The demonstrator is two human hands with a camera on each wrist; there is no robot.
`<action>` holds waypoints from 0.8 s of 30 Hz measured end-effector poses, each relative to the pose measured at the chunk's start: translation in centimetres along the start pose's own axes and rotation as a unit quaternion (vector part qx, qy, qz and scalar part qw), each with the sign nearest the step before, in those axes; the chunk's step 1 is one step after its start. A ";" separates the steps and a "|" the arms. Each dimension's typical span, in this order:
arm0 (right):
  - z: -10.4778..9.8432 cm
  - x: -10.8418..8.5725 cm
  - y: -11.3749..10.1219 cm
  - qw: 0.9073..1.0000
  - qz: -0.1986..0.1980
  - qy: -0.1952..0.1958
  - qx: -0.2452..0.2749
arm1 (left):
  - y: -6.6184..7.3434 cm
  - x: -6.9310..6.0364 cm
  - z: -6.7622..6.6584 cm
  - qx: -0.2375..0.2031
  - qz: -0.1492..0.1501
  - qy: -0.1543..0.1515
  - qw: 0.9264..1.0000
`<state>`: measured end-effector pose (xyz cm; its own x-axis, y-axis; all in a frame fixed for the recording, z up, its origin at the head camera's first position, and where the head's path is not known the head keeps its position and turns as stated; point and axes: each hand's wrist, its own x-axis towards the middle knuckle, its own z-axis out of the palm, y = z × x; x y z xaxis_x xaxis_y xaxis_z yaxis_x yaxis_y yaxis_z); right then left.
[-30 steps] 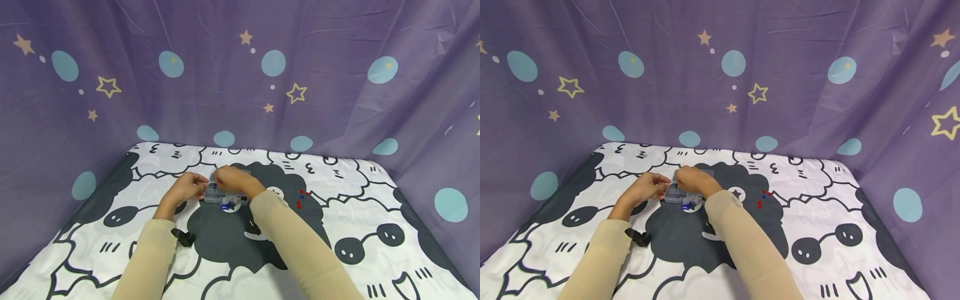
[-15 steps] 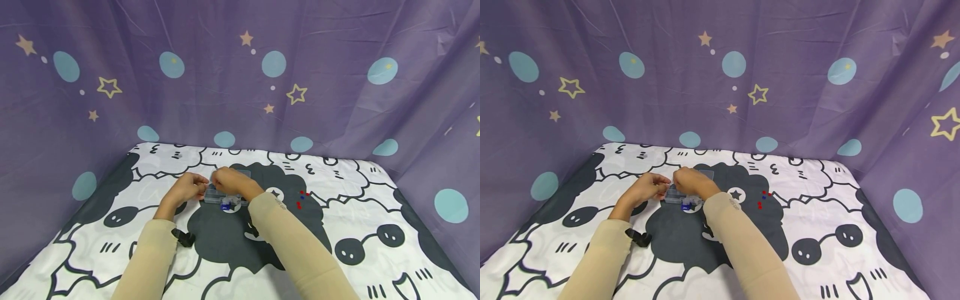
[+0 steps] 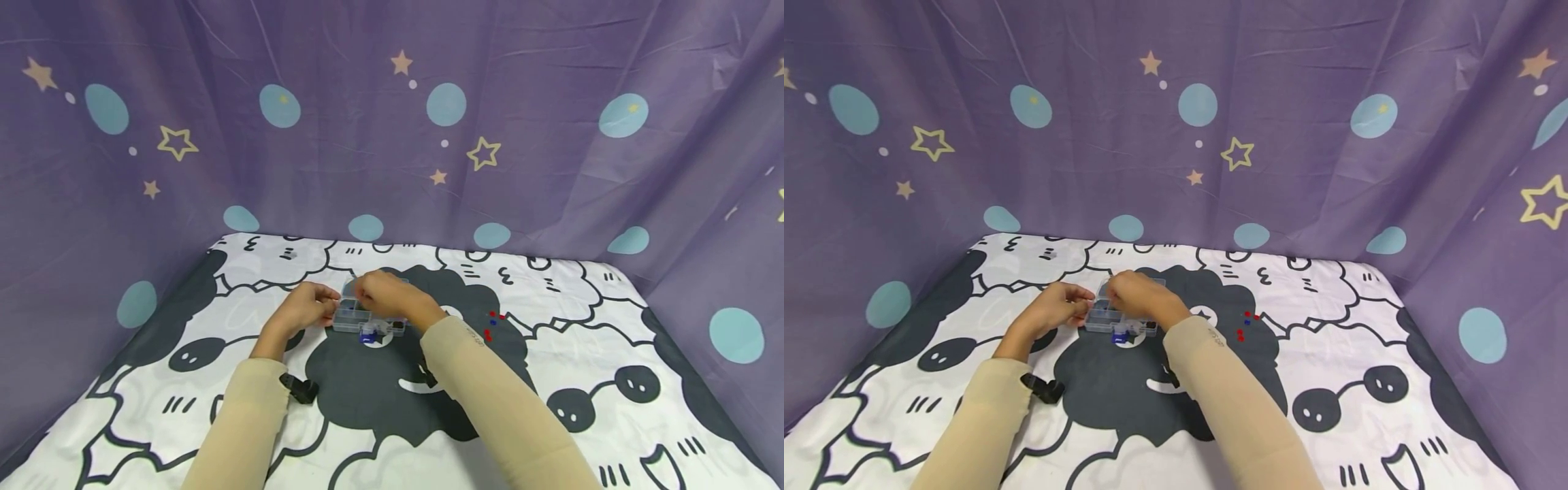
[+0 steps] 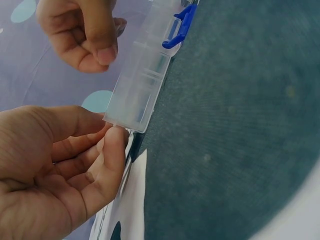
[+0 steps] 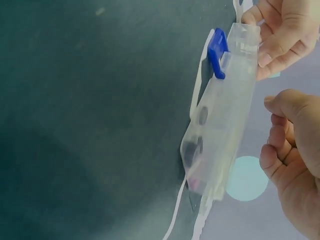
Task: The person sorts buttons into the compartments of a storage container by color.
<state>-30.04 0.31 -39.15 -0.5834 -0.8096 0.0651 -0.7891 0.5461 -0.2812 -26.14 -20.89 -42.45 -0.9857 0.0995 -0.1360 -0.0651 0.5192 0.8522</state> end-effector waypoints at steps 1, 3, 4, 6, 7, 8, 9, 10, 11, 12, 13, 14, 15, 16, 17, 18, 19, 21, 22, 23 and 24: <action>-0.1 -0.2 0.1 1.000 -0.002 0.003 -0.004 | 0.0 0.0 0.0 0.000 0.000 0.000 1.000; -0.2 -0.6 0.3 1.000 -0.004 0.007 -0.011 | 0.1 0.0 0.0 -0.002 -0.001 0.000 1.000; -0.2 -0.8 0.4 1.000 -0.006 0.009 -0.016 | 0.1 0.0 0.0 -0.003 -0.002 0.001 1.000; -0.2 -1.3 0.6 1.000 -0.012 0.015 -0.021 | 0.1 0.0 0.0 -0.002 -0.003 0.002 1.000; -0.3 -1.5 0.7 0.999 -0.015 0.016 -0.025 | 0.1 0.0 0.1 -0.003 -0.005 0.002 1.000; -0.3 -1.8 0.8 0.999 -0.015 0.018 -0.025 | 0.2 0.0 0.1 -0.004 -0.007 0.003 1.000; -0.3 -2.1 0.9 0.999 -0.017 0.021 -0.026 | 0.2 0.0 0.1 -0.004 -0.008 0.003 1.000; -0.4 -2.4 0.9 0.999 -0.017 0.023 -0.024 | 0.2 0.0 0.1 -0.004 -0.010 0.003 1.000; -0.4 -2.7 1.0 0.999 -0.019 0.025 -0.021 | 0.2 0.0 0.1 -0.003 -0.011 0.004 1.000; -0.5 -3.0 1.1 0.999 -0.020 0.028 -0.022 | 0.2 0.0 0.1 -0.003 -0.012 0.005 1.000; -0.5 -3.4 1.2 0.999 -0.021 0.030 -0.022 | 0.2 0.0 0.1 -0.003 -0.013 0.006 1.000; -0.6 -3.7 1.4 0.999 -0.022 0.031 -0.020 | 0.2 0.0 0.1 -0.002 -0.013 0.006 1.000; -0.6 -4.1 1.5 0.999 -0.024 0.032 -0.020 | 0.2 0.0 0.1 -0.002 -0.014 0.005 1.000; -0.7 -4.5 1.6 0.999 -0.023 0.031 -0.017 | 0.2 0.0 0.1 -0.001 -0.013 0.005 1.000; -0.7 -4.9 1.8 0.999 -0.023 0.030 -0.015 | 0.2 0.0 0.1 0.000 -0.013 0.005 1.000; -0.8 -5.3 1.9 0.999 -0.023 0.030 -0.016 | 0.2 0.0 0.1 0.001 -0.013 0.004 1.000; -0.9 -5.7 2.1 0.999 -0.022 0.029 -0.015 | 0.2 0.0 0.1 0.001 -0.013 0.004 1.000; -1.2 -6.5 2.3 0.999 -0.018 0.031 -0.016 | 0.2 0.0 0.2 0.001 -0.014 0.004 1.000; -1.3 -6.9 2.4 0.999 -0.016 0.032 -0.017 | 0.2 -0.1 0.2 0.001 -0.014 0.005 1.000; -1.5 -7.3 2.5 0.999 -0.014 0.033 -0.020 | 0.2 -0.1 0.2 0.000 -0.015 0.006 1.000; -1.6 -7.6 2.7 0.999 -0.011 0.035 -0.025 | 0.2 -0.1 0.2 0.001 -0.013 0.005 1.000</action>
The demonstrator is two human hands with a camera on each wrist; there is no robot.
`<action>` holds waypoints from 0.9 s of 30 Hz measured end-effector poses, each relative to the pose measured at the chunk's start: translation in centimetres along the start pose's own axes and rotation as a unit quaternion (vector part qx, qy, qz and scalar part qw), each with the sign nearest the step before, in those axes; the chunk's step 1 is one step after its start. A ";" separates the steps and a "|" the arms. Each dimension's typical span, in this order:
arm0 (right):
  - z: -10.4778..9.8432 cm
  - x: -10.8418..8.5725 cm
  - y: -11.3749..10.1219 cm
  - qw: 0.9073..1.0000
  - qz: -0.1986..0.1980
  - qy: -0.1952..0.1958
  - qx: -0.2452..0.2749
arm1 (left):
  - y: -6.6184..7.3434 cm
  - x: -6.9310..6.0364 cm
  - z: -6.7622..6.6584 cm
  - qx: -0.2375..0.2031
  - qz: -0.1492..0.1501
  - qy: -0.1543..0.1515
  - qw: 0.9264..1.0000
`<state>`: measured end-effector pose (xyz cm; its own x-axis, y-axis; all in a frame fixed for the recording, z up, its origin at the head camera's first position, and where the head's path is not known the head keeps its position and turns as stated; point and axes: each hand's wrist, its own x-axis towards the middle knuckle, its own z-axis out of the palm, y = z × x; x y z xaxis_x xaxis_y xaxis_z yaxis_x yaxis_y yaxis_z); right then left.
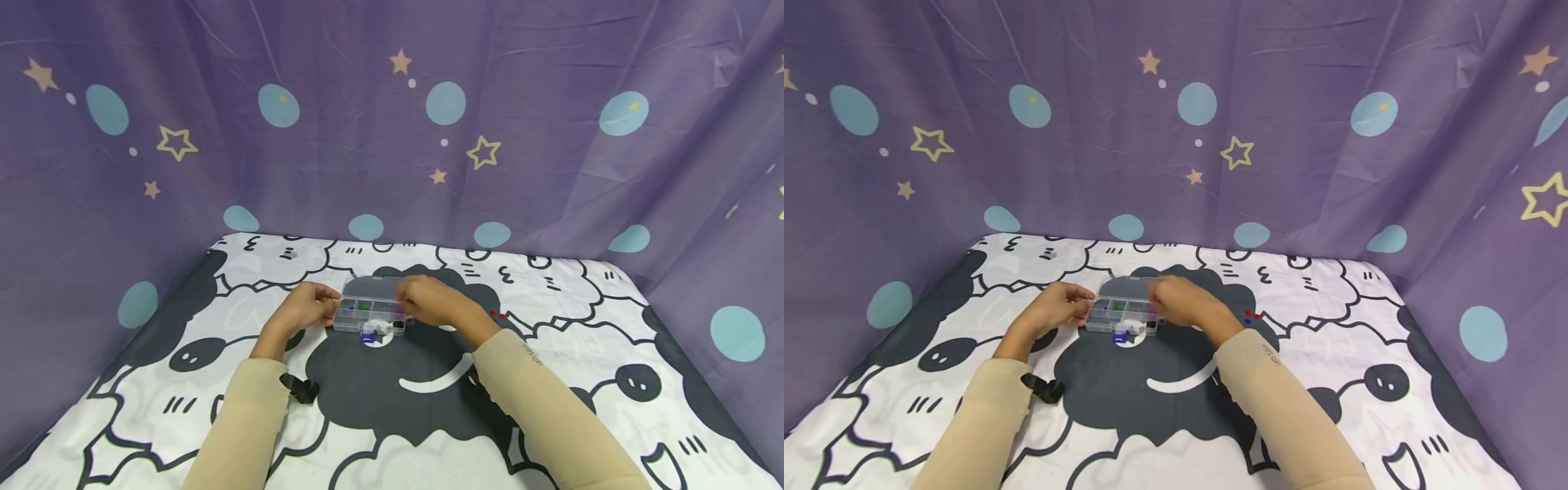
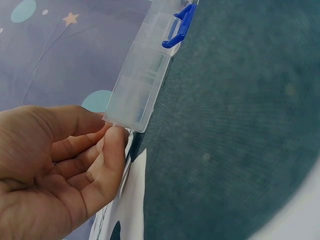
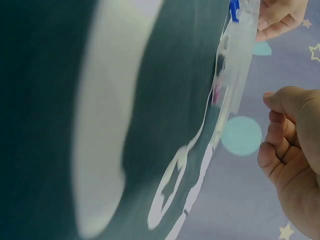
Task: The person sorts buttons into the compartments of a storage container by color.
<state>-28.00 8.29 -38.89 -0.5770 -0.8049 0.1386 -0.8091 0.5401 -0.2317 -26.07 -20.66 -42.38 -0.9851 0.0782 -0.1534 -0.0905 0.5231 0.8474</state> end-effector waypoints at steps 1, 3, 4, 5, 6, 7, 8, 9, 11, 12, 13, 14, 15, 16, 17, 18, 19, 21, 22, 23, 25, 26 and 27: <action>-0.1 -0.4 0.2 1.000 0.003 0.002 -0.005 | 0.0 0.0 0.0 -0.001 -0.001 0.000 1.000; -0.4 -1.2 0.5 1.000 0.010 0.003 -0.011 | 0.1 0.0 0.0 0.000 0.002 -0.001 1.000; -0.6 -1.6 0.7 1.000 0.012 0.004 -0.013 | 0.1 0.0 -0.1 0.001 0.003 -0.002 1.000; -0.7 -2.1 0.9 1.000 0.016 0.003 -0.014 | 0.0 0.0 -0.1 0.001 0.004 -0.002 1.000; -0.8 -2.5 1.2 1.000 0.019 0.004 -0.015 | 0.0 0.0 -0.1 0.000 0.004 -0.002 1.000; -0.9 -2.9 1.4 1.000 0.023 0.004 -0.015 | 0.1 0.0 0.0 -0.001 0.004 -0.002 1.000; -1.0 -3.4 1.6 1.000 0.027 0.003 -0.014 | 0.0 0.0 0.0 0.000 0.005 -0.002 1.000; -1.0 -3.8 1.9 0.999 0.029 0.003 -0.016 | 0.1 0.0 0.0 0.001 0.007 -0.003 1.000; -1.2 -4.7 2.4 0.999 0.036 0.001 -0.020 | 0.1 0.0 0.0 0.000 0.008 -0.002 1.000; -1.2 -5.1 2.6 0.999 0.036 0.002 -0.023 | 0.1 0.0 0.0 0.001 0.008 -0.002 1.000; -1.3 -5.5 2.9 0.999 0.038 0.002 -0.027 | 0.1 0.0 0.0 0.003 0.010 -0.004 1.000; -1.3 -5.9 3.2 0.999 0.037 0.004 -0.030 | 0.1 0.0 0.0 0.004 0.009 -0.003 1.000; -1.4 -6.3 3.4 0.999 0.036 0.005 -0.033 | 0.1 0.0 0.0 0.005 0.009 -0.004 1.000; -1.4 -6.6 3.7 0.999 0.033 0.008 -0.035 | 0.1 0.0 -0.1 0.004 0.007 -0.003 1.000; -1.5 -7.0 3.9 0.999 0.032 0.012 -0.037 | 0.1 -0.1 -0.1 0.005 0.007 -0.003 1.000; -1.5 -7.3 4.2 0.999 0.031 0.015 -0.035 | 0.1 0.0 -0.1 0.005 0.006 -0.003 1.000; -1.6 -7.6 4.4 0.999 0.032 0.017 -0.035 | 0.1 0.0 -0.1 0.005 0.005 -0.003 1.000; -1.7 -8.3 4.8 0.999 0.035 0.019 -0.035 | 0.1 0.0 -0.1 0.004 0.003 -0.001 1.000; -1.7 -8.6 5.1 0.998 0.037 0.019 -0.037 | 0.1 0.0 -0.1 0.003 0.002 -0.001 1.000; -1.7 -8.9 5.3 0.998 0.043 0.016 -0.038 | 0.0 0.0 -0.1 0.001 0.002 -0.001 1.000; -1.7 -9.6 5.9 0.998 0.049 0.012 -0.046 | 0.0 0.0 -0.1 -0.002 0.000 -0.001 1.000; -1.7 -9.9 6.2 0.997 0.054 0.009 -0.049 | 0.0 0.0 -0.1 -0.002 0.001 -0.002 1.000; -1.7 -10.2 6.4 0.997 0.056 0.007 -0.051 | 0.0 -0.1 -0.1 -0.003 0.001 -0.001 1.000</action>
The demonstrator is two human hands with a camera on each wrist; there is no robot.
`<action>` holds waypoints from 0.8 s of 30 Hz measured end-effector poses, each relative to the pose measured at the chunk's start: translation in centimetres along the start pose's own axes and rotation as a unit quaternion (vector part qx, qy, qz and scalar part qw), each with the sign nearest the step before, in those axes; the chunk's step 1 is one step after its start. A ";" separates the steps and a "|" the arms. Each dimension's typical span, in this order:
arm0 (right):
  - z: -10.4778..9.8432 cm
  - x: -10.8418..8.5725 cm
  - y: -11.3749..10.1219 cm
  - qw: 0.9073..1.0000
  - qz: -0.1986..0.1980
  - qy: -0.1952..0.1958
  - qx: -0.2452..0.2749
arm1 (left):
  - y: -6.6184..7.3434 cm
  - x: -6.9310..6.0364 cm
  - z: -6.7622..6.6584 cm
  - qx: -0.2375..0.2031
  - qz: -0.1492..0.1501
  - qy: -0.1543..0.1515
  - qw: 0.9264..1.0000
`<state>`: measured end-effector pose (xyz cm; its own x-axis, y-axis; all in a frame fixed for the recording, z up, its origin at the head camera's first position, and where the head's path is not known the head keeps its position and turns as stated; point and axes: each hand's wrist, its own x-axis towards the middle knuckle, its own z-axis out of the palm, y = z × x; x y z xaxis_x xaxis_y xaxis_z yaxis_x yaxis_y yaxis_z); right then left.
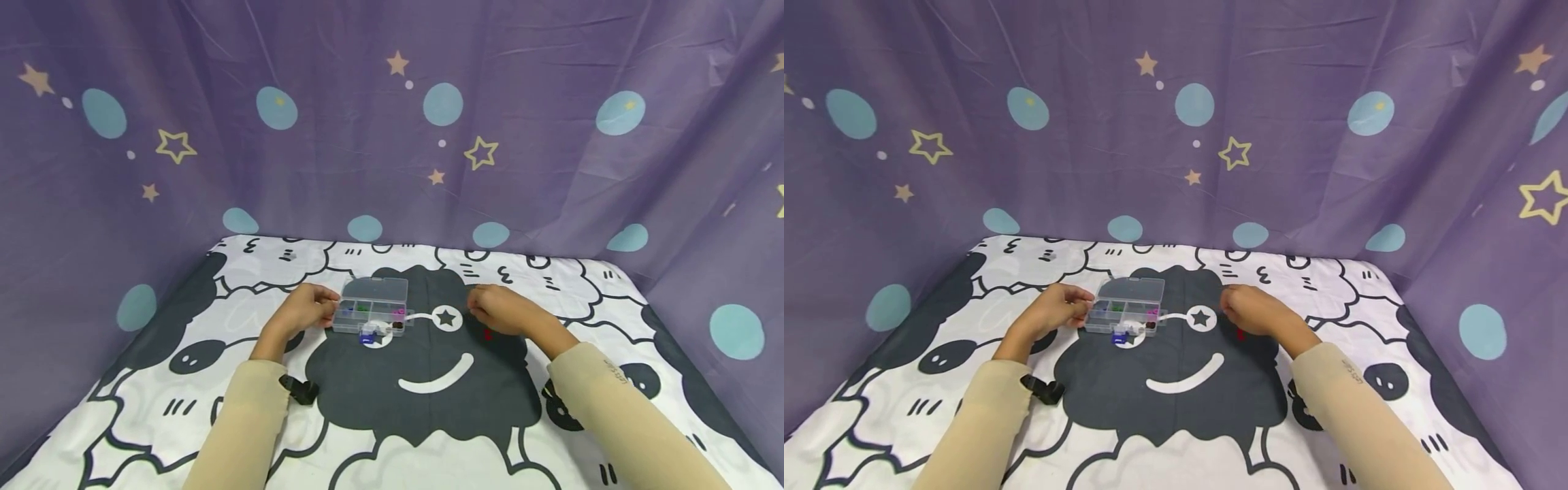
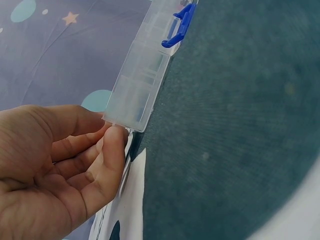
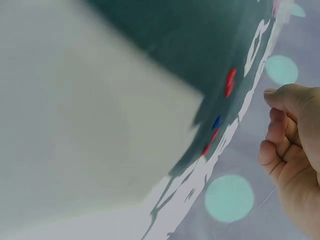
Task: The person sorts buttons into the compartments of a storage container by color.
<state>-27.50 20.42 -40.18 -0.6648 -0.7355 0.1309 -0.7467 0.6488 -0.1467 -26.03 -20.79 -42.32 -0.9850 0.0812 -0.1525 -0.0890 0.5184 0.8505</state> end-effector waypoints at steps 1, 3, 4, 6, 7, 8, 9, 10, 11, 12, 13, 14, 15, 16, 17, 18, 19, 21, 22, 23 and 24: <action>0.0 -0.3 0.3 1.000 0.004 -0.003 -0.002 | 0.0 0.0 0.0 0.000 -0.001 0.000 1.000; 0.0 -0.8 1.0 1.000 0.012 -0.007 -0.003 | 0.0 0.0 0.0 0.003 0.001 0.001 1.000; 0.0 -1.1 1.3 1.000 0.015 -0.008 0.000 | 0.0 0.0 0.0 0.006 0.001 0.002 1.000; -0.2 -1.6 1.8 1.000 0.024 -0.009 0.006 | 0.1 -0.1 0.0 0.008 0.002 0.002 1.000; -0.2 -1.8 2.1 0.999 0.029 -0.009 0.010 | 0.1 -0.1 0.0 0.008 0.004 0.000 1.000; -0.3 -2.1 2.3 0.999 0.034 -0.009 0.015 | 0.1 -0.1 0.1 0.009 0.005 -0.002 1.000; -0.4 -2.3 2.6 0.999 0.039 -0.009 0.022 | 0.1 -0.1 0.1 0.009 0.006 -0.003 1.000; -0.5 -2.5 2.8 0.999 0.043 -0.008 0.029 | 0.1 -0.1 0.1 0.008 0.006 -0.004 1.000; -0.5 -2.6 3.1 0.998 0.046 -0.007 0.037 | 0.2 -0.1 0.1 0.009 0.007 -0.004 1.000; -0.5 -2.7 3.3 0.998 0.047 -0.008 0.046 | 0.2 -0.1 0.0 0.008 0.005 -0.004 1.000; -0.5 -2.8 3.5 0.997 0.047 -0.008 0.054 | 0.2 -0.1 0.0 0.009 0.005 -0.004 1.000; -0.4 -2.8 3.7 0.997 0.047 -0.008 0.063 | 0.2 -0.1 0.0 0.010 0.005 -0.004 1.000; -0.3 -2.9 3.9 0.996 0.048 -0.008 0.073 | 0.2 -0.1 0.0 0.009 0.004 -0.004 1.000; -0.3 -2.9 4.0 0.995 0.048 -0.010 0.082 | 0.2 -0.1 0.0 0.008 0.003 -0.003 1.000; -0.2 -3.0 4.1 0.995 0.049 -0.013 0.092 | 0.2 -0.1 0.0 0.008 0.002 -0.003 1.000; -0.1 -3.0 4.3 0.994 0.047 -0.016 0.100 | 0.2 0.0 0.0 0.007 0.001 -0.002 1.000; -0.1 -3.1 4.3 0.993 0.048 -0.020 0.108 | 0.2 0.0 0.0 0.007 0.001 -0.002 1.000; 0.0 -3.2 4.5 0.991 0.048 -0.027 0.123 | 0.2 0.0 0.0 0.005 0.000 -0.001 1.000; 0.1 -3.2 4.5 0.990 0.047 -0.030 0.127 | 0.2 0.0 0.0 0.006 0.000 -0.001 1.000; 0.2 -3.2 4.6 0.990 0.046 -0.033 0.131 | 0.2 0.0 0.0 0.006 0.001 -0.001 1.000; 0.2 -3.2 4.6 0.989 0.044 -0.035 0.134 | 0.2 0.0 0.0 0.006 0.001 -0.001 1.000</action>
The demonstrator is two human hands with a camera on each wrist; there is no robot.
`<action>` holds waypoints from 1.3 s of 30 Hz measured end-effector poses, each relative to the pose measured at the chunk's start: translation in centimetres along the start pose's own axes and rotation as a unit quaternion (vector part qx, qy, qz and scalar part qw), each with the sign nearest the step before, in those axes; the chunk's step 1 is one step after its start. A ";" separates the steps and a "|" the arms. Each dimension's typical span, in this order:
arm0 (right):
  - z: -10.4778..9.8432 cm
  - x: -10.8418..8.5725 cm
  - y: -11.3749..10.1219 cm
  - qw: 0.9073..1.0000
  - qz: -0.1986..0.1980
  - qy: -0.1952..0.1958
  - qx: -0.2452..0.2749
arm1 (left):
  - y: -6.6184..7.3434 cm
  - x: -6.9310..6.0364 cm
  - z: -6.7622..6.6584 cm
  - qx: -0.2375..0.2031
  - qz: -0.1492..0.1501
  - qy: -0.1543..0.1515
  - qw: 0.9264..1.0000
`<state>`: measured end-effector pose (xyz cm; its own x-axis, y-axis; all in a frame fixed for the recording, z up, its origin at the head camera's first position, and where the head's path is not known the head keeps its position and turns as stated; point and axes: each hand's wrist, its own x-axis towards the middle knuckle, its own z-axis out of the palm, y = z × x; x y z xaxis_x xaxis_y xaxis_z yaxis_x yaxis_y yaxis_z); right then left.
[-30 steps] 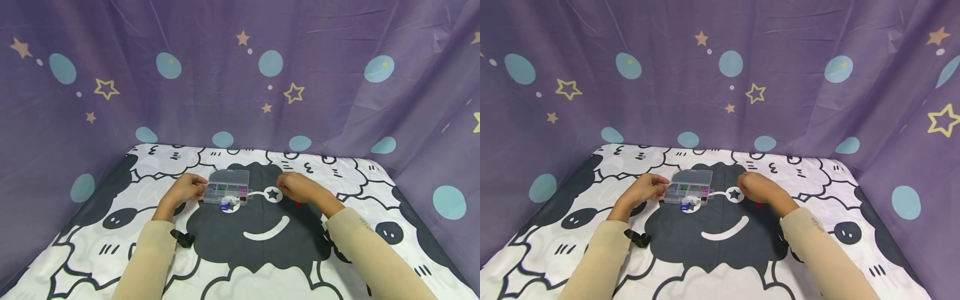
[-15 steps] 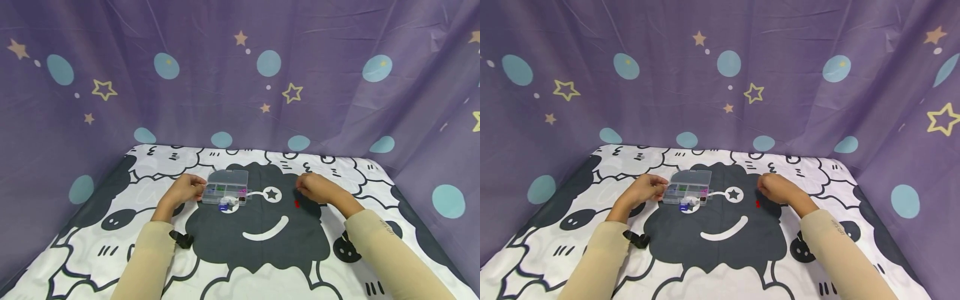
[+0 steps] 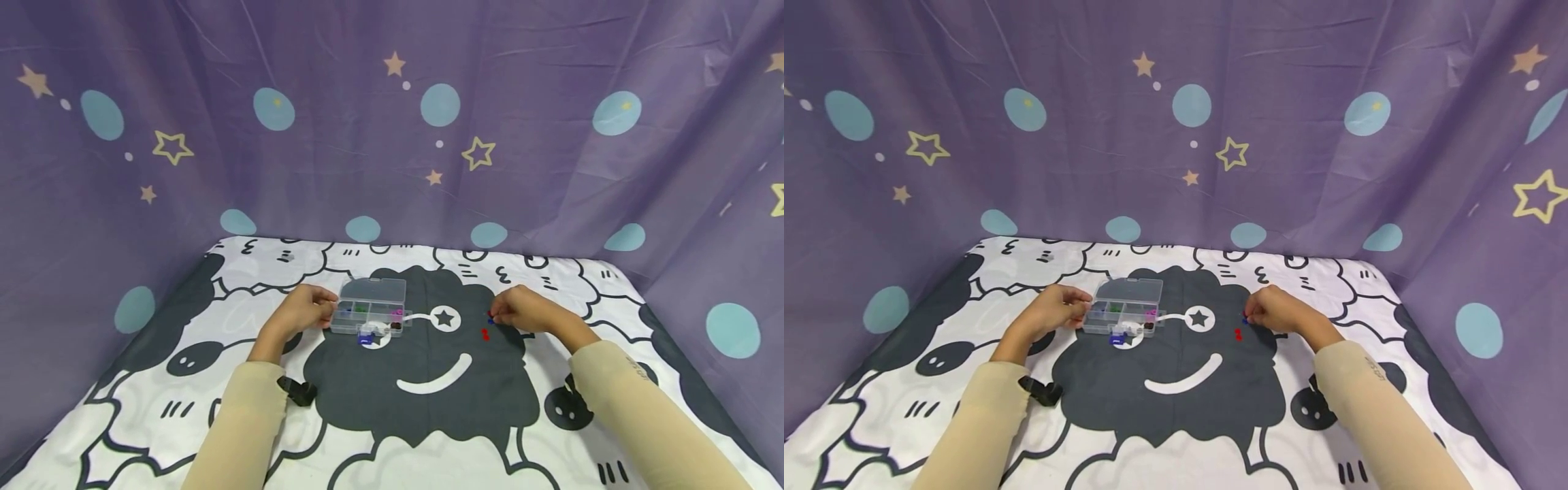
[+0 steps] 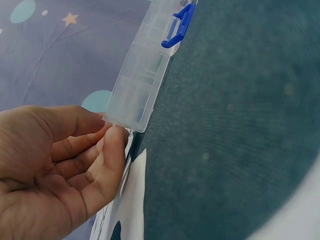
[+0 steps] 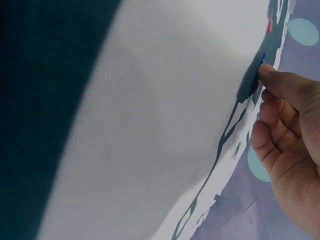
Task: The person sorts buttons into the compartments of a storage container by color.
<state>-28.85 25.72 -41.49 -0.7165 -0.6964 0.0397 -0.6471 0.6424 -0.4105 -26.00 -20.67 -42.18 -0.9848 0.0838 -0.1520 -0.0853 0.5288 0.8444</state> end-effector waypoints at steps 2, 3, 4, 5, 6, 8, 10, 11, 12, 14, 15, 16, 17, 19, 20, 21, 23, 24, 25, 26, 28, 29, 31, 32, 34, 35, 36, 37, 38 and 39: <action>0.1 0.1 0.1 1.000 0.005 -0.002 0.001 | 0.0 0.0 0.0 -0.001 0.001 -0.002 1.000; 0.2 0.1 0.1 1.000 0.007 -0.002 0.001 | 0.0 0.0 0.0 -0.003 0.000 -0.002 1.000; 0.2 0.1 0.2 1.000 0.010 -0.002 0.000 | -0.1 0.0 0.0 -0.003 0.001 -0.003 1.000; 0.3 0.2 0.2 1.000 0.009 -0.002 -0.001 | -0.1 0.1 0.0 -0.003 0.000 -0.004 1.000; 0.3 0.2 0.2 1.000 0.010 -0.002 -0.001 | -0.1 0.1 0.0 -0.004 0.001 -0.005 1.000; 0.3 0.2 0.1 1.000 0.011 -0.001 -0.001 | -0.1 0.1 0.0 -0.006 0.004 -0.006 1.000; 0.3 0.2 0.1 1.000 0.009 -0.001 0.001 | 0.0 0.1 0.0 -0.006 0.007 -0.005 1.000; 0.2 0.2 0.1 1.000 0.006 -0.002 0.001 | 0.0 0.1 0.0 -0.006 0.007 -0.005 1.000; 0.2 0.3 0.0 1.000 0.006 -0.003 0.001 | 0.0 0.1 0.0 -0.006 0.008 -0.005 1.000; 0.1 0.4 0.0 1.000 0.008 -0.006 0.000 | 0.1 0.0 0.0 -0.004 0.008 -0.005 1.000; 0.1 0.5 0.0 1.000 0.009 -0.009 -0.001 | 0.1 0.0 0.0 -0.004 0.007 -0.004 1.000; 0.0 0.6 0.0 1.000 0.009 -0.012 -0.003 | 0.1 0.0 0.0 -0.003 0.006 -0.004 1.000; 0.0 0.6 0.0 1.000 0.012 -0.015 -0.003 | 0.1 0.0 0.0 -0.003 0.004 -0.003 1.000; -0.1 0.8 -0.1 1.000 0.021 -0.021 -0.003 | 0.1 -0.1 -0.1 -0.003 0.003 -0.003 1.000; -0.2 0.9 -0.1 0.999 0.022 -0.024 -0.003 | 0.1 -0.1 -0.1 -0.003 0.004 -0.004 1.000; -0.2 0.9 -0.2 0.999 0.024 -0.025 -0.003 | 0.0 0.0 -0.1 -0.003 0.004 -0.003 1.000; -0.2 1.0 -0.2 0.999 0.027 -0.027 0.001 | -0.1 0.0 -0.2 -0.003 0.006 -0.004 1.000; -0.1 1.1 -0.2 0.999 0.028 -0.027 0.001 | -0.1 -0.1 -0.2 -0.003 0.008 -0.005 1.000; -0.1 1.1 -0.2 0.999 0.029 -0.026 0.001 | -0.1 -0.1 -0.2 -0.003 0.008 -0.005 1.000; -0.1 1.1 -0.1 0.999 0.028 -0.027 0.003 | -0.2 0.0 -0.2 -0.003 0.008 -0.006 1.000; 0.0 1.1 -0.1 0.999 0.028 -0.027 0.004 | -0.1 -0.1 -0.2 -0.003 0.007 -0.005 1.000; 0.0 1.1 0.0 0.999 0.027 -0.027 0.005 | -0.1 -0.1 -0.2 -0.003 0.007 -0.005 1.000; 0.0 1.1 -0.1 0.999 0.026 -0.028 0.008 | -0.1 -0.1 -0.2 -0.004 0.005 -0.004 1.000; 0.0 1.0 -0.1 0.999 0.024 -0.028 0.010 | -0.1 -0.1 -0.2 -0.004 0.005 -0.003 1.000; -0.1 0.9 -0.2 0.999 0.023 -0.028 0.014 | -0.1 -0.1 -0.1 -0.004 0.005 -0.003 1.000; -0.1 0.9 -0.2 0.999 0.021 -0.027 0.016 | -0.1 -0.1 -0.1 -0.004 0.005 -0.003 1.000; -0.1 0.9 -0.2 0.999 0.022 -0.027 0.017 | -0.1 -0.1 -0.1 -0.005 0.004 -0.002 1.000; -0.1 0.9 -0.2 0.999 0.025 -0.027 0.018 | -0.1 -0.1 -0.1 -0.005 0.004 -0.002 1.000; -0.1 0.8 -0.2 0.999 0.027 -0.027 0.019 | -0.1 -0.1 -0.1 -0.005 0.005 -0.002 1.000; -0.1 0.9 -0.2 0.999 0.026 -0.026 0.017 | -0.1 -0.1 -0.1 -0.005 0.005 -0.002 1.000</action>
<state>-29.34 24.99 -41.26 -0.7345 -0.6779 -0.0293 -0.5988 0.6679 -0.4420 -25.92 -20.79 -42.21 -0.9851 0.0917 -0.1458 -0.0777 0.5188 0.8514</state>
